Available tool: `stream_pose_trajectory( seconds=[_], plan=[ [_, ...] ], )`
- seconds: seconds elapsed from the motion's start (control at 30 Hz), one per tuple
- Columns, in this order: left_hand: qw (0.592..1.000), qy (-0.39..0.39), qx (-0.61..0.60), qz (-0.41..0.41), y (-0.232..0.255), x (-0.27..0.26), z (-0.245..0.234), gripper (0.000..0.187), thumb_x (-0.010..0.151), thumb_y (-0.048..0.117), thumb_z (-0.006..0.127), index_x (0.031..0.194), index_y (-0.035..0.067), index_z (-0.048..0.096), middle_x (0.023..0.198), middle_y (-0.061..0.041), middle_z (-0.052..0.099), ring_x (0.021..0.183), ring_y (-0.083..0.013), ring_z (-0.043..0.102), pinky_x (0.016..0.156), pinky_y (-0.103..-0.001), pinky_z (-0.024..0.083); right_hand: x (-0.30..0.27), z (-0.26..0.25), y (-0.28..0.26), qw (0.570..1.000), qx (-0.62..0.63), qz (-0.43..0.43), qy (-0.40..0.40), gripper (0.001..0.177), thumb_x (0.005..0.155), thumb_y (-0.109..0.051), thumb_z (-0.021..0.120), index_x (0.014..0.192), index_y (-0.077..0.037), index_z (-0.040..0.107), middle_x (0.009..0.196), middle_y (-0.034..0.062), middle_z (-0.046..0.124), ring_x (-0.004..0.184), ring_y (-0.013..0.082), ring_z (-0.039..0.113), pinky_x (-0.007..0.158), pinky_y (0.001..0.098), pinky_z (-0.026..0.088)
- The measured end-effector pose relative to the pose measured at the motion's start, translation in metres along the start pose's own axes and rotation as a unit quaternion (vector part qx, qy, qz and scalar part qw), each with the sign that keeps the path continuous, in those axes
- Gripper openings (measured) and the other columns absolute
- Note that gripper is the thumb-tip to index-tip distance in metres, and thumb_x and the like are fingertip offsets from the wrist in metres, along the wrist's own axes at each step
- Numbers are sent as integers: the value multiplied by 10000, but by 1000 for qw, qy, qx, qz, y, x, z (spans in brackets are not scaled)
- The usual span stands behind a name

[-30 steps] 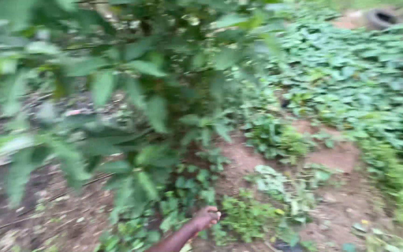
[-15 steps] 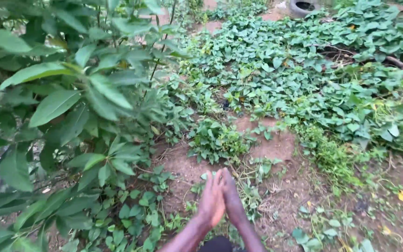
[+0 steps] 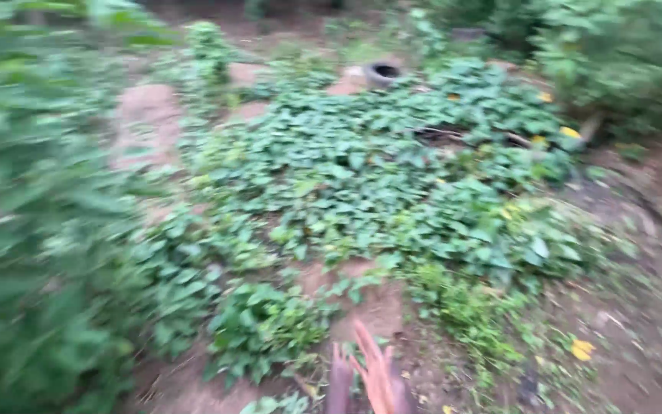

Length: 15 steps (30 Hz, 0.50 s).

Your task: Pulling weeds and unwanted plants from the ground by hand.

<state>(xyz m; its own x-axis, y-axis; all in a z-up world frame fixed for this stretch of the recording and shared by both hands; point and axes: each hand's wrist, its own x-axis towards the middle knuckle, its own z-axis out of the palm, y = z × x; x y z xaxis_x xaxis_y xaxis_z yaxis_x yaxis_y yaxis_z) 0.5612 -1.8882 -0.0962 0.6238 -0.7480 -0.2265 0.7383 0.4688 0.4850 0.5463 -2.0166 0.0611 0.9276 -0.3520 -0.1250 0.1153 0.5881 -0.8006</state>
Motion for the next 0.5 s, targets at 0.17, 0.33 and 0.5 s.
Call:
stream_pose_trajectory(
  seconds=[0.17, 0.33, 0.5],
  plan=[
    [987, -5, -62, -151, 15, 163, 132, 863, 895, 737, 401, 1512, 135, 368, 1417, -191, 557, 1126, -321, 631, 924, -472, 551, 15, -82, -59, 899, -349, -263, 15, 873, 1003, -698, 231, 1559, -52, 420, 1653, 146, 392, 1543, 306, 351, 1226, 493, 260],
    [950, -62, -53, -301, -65, 246, 165, 1018, 857, 827, 385, 1560, 91, 368, 1498, -162, 532, 1194, -324, 623, 997, -465, 497, 34, -220, -74, 767, -544, -327, 97, 777, 1044, -614, 330, 1511, -17, 502, 1573, 199, 472, 1489, 357, 433, 1194, 505, 319],
    [913, -213, 31, -346, -145, 299, 217, 839, 916, 699, 487, 1584, 207, 361, 1581, -96, 496, 1270, -260, 552, 1092, -422, 406, 14, -531, -40, 805, -433, -218, 342, 622, 942, -400, 649, 1406, 9, 588, 1349, 149, 592, 1264, 298, 609, 970, 401, 527]
  ],
)
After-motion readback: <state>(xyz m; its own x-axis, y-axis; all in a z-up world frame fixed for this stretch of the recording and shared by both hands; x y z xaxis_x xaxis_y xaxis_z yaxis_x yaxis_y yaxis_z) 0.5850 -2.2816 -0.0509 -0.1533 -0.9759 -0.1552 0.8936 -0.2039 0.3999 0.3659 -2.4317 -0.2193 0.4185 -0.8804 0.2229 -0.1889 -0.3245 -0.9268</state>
